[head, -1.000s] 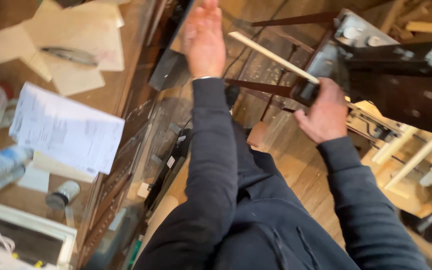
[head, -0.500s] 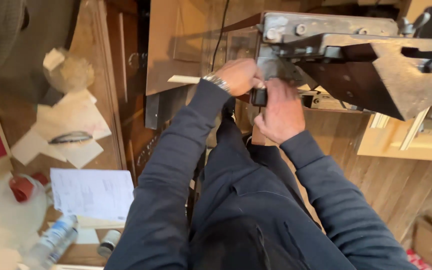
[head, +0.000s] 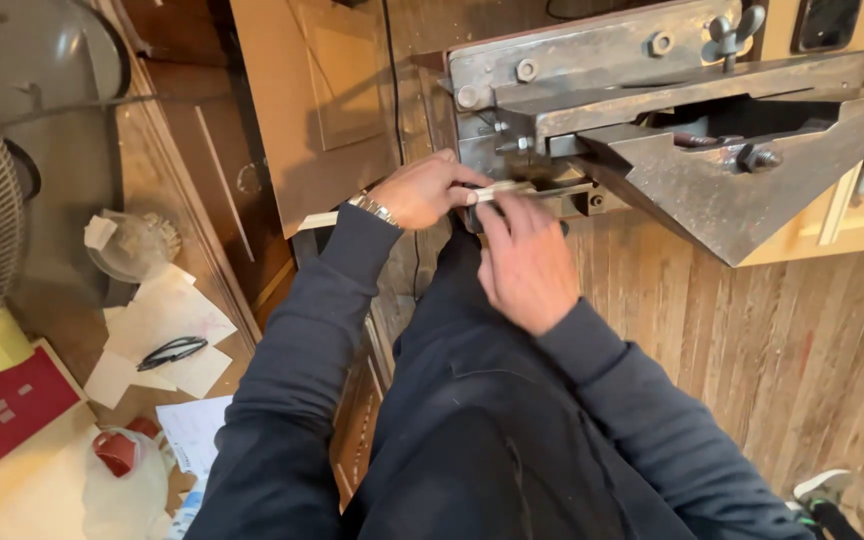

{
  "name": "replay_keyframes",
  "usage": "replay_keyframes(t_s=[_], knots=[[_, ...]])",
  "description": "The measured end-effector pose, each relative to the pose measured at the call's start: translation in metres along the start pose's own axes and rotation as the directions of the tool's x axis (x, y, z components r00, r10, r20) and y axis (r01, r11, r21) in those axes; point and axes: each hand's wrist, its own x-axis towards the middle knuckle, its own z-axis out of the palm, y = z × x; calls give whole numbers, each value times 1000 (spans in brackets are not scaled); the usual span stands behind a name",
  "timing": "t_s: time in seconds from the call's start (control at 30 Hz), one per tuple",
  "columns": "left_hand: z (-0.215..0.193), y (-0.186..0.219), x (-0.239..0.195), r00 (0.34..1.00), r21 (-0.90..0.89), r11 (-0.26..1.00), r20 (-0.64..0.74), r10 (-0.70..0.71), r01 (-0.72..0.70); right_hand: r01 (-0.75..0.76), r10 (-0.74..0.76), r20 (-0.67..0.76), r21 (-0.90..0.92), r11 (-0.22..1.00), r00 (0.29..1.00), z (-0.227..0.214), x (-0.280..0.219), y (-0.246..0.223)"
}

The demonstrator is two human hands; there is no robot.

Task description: Cutting wooden strips using a specialized frame-cutting machine and a miter saw.

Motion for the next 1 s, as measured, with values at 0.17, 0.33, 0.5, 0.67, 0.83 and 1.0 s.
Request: replay_keyframes(t_s=[0.17,0.33,0.5,0.67,0.83,1.0], knots=[[-1,-8,2,999,10,1000,24,-23,22,-104,73,170,182,978,983,2,-20,-10],[-1,-10,3,999,12,1000,40,-7,6,-139,110,146,204,969,983,4,-8,-7],[-1,-11,6,995,40,999,92,-30,26,-293,239,290,158,943,927,14,3,4],[-3,-10,8,991,68,997,132,-30,21,-231,197,265,105,967,944,20,6,13],[-4,-7,10,985,100,995,168,-29,12,-258,224,336,61,964,915,20,8,8],[-4,-9,8,985,114,993,170,-17,-3,-263,233,355,37,964,905,23,8,7]])
